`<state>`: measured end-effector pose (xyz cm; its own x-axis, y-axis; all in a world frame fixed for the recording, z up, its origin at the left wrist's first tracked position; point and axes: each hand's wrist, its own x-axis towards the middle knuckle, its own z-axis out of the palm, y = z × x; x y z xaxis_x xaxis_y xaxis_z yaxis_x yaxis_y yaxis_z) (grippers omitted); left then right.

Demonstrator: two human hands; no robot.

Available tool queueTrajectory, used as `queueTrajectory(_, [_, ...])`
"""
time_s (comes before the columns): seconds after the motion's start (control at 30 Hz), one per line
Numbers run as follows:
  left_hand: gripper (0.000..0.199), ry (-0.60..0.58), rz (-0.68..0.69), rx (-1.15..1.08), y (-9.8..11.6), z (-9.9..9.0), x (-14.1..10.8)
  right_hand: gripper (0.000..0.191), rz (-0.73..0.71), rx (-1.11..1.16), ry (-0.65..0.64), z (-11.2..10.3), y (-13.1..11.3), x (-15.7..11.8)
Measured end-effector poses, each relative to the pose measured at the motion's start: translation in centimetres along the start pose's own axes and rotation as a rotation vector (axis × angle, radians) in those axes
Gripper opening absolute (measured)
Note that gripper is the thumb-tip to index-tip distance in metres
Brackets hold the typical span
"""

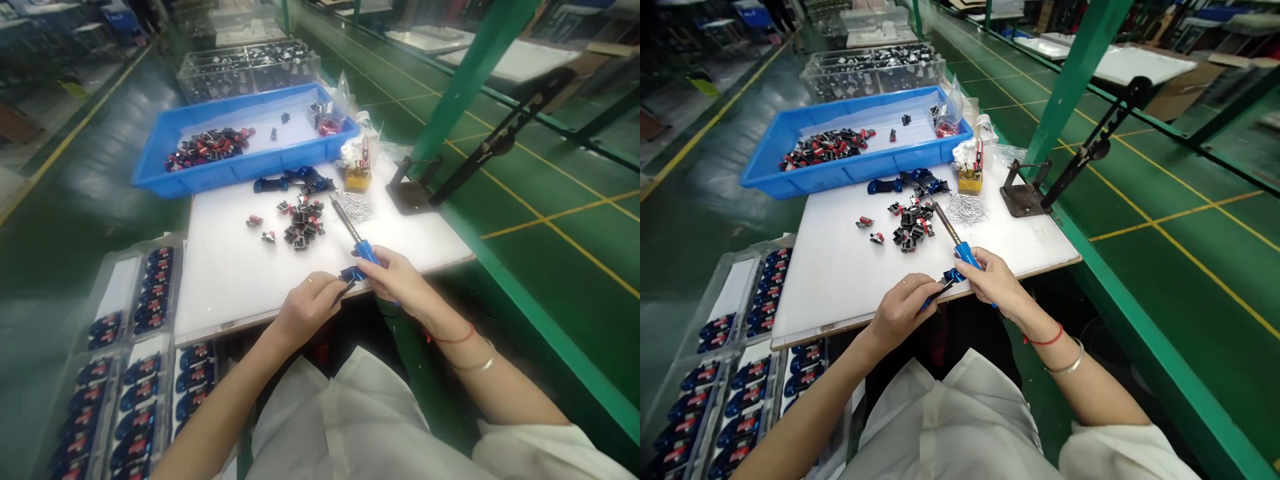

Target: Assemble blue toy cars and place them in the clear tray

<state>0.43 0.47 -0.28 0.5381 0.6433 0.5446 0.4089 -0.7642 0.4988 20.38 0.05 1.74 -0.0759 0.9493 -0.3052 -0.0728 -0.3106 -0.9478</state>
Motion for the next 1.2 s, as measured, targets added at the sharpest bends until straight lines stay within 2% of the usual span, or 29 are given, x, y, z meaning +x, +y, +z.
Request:
queueTrajectory(0.13, [0.018, 0.065, 0.410, 0.302, -0.2, -0.5, 0.0, 0.052, 0.000, 0.022, -0.032, 0.2, -0.1, -0.1])
queueTrajectory(0.2, [0.018, 0.073, 0.506, 0.380, -0.3, -0.6, 0.0, 0.052, -0.005, 0.001, -0.017, 0.1, -0.1, -0.3])
queueTrajectory(0.27, [0.020, 0.071, 0.511, 0.393, -0.5, -0.6, 0.0, 0.054, -0.012, -0.011, 0.008, 0.2, 0.0, -0.4])
queueTrajectory(0.33, [0.028, 0.088, 0.426, 0.364, -1.0, -0.6, -0.4, 0.058, -0.036, 0.007, 0.043, 0.3, 0.0, -0.5])
queueTrajectory(0.4, [0.044, 0.128, 0.273, 0.284, -1.4, -0.6, -0.9, 0.062, -0.077, 0.038, 0.082, 0.5, 0.0, -0.4])
queueTrajectory(0.5, [0.070, 0.129, -0.081, -0.002, -1.4, -0.8, -1.6, 0.065, -0.133, 0.063, 0.135, 0.9, 0.1, -0.2])
queueTrajectory(0.6, [0.066, 0.061, -0.532, -0.426, -0.9, -1.0, -1.8, 0.066, -0.165, 0.034, 0.173, 1.5, 0.5, 0.0])
queueTrajectory(0.67, [0.060, 0.074, -0.725, -0.666, -0.6, -1.1, -1.6, 0.061, -0.170, -0.015, 0.166, 1.9, 0.8, 0.3])
queueTrajectory(0.77, [0.058, 0.170, -0.801, -0.839, -0.8, -1.6, -1.3, 0.048, -0.224, -0.112, 0.197, 2.0, 1.2, 1.1])
queueTrajectory(0.9, [0.058, 0.271, -0.851, -0.807, -2.0, -2.9, -1.6, 0.030, -0.347, -0.338, 0.275, 1.6, 1.3, 3.4])
queueTrajectory(1.03, [0.058, 0.242, -0.912, -0.799, -3.0, -3.8, -2.1, 0.018, -0.362, -0.561, 0.230, 2.0, 0.7, 6.1])
queueTrajectory(1.2, [0.056, 0.206, -0.909, -0.838, -3.6, -3.7, -2.3, 0.011, -0.552, -0.718, 0.218, 3.9, -0.3, 8.5])
